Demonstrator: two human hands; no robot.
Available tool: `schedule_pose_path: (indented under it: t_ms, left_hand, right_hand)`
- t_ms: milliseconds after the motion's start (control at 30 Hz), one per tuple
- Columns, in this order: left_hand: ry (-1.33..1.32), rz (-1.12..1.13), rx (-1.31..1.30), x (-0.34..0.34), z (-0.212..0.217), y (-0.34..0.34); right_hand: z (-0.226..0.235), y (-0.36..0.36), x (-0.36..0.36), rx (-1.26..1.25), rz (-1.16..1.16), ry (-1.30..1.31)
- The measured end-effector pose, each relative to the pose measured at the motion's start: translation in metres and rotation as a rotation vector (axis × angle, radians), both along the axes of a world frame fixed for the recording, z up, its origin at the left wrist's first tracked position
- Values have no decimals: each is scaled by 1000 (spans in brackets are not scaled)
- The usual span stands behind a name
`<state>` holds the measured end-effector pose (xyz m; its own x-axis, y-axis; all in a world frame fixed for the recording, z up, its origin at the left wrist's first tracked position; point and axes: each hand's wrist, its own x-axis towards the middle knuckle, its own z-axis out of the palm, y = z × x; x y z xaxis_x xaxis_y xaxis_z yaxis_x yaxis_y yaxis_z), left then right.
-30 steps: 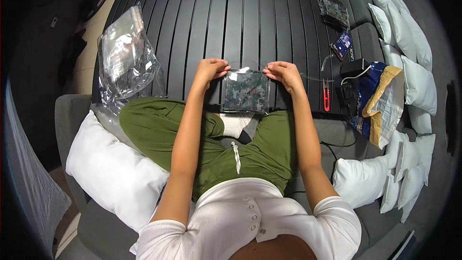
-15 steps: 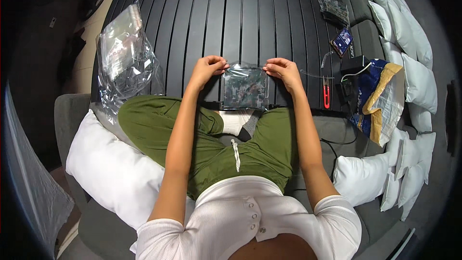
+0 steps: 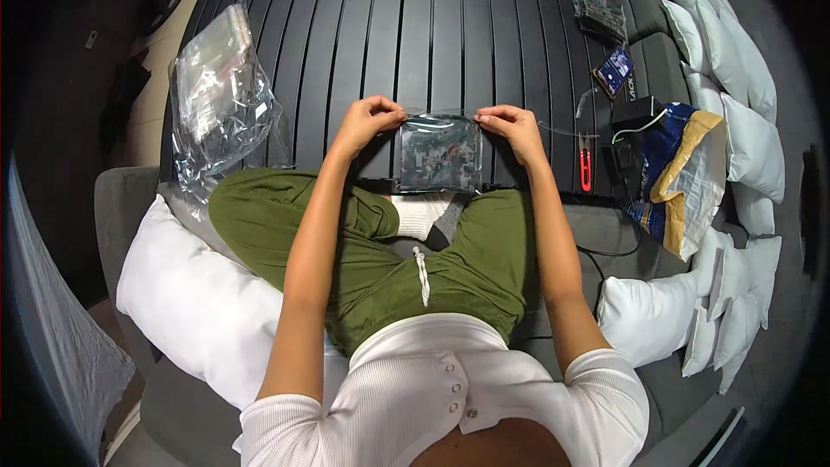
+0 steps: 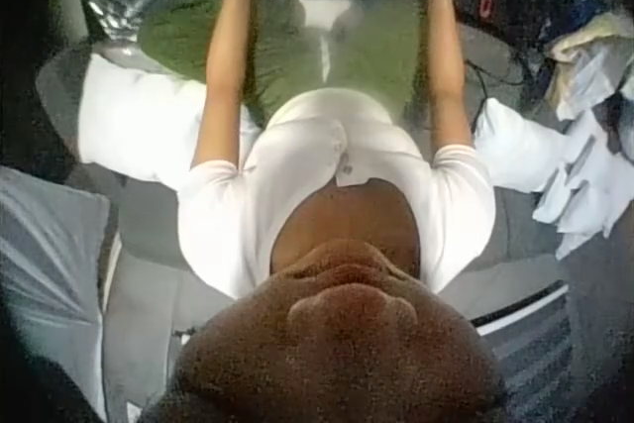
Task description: Fold a camouflage-patterned neck gaiter and place it into a plastic zip-lock bag.
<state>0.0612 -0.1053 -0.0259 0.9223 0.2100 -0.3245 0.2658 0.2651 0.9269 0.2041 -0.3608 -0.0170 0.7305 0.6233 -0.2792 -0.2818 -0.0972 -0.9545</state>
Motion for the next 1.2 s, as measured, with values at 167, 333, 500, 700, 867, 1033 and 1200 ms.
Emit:
schedule_pose_path:
  t_ms: [167, 333, 500, 700, 867, 1033, 1200]
  left_hand:
    - [-33, -47, 17, 2, 2, 3]
    - [28, -113, 157, 3, 10, 4]
    - [-92, -67, 180, 0, 4, 5]
    - [-164, -125, 254, -1, -2, 8]
    - [-172, -117, 281, 1, 1, 2]
    - [-112, -117, 362, 1, 2, 2]
    - [-219, -79, 334, 0, -1, 3]
  right_hand:
    - [-4, -4, 1, -2, 26, -113]
    - [-6, -8, 1, -20, 48, -185]
    - [-6, -9, 2, 7, 82, -224]
    - [-9, -10, 3, 24, 96, -263]
    - [-8, -11, 7, 47, 112, -256]
    - [-6, -8, 5, 44, 111, -222]
    - [-4, -7, 2, 17, 84, -286]
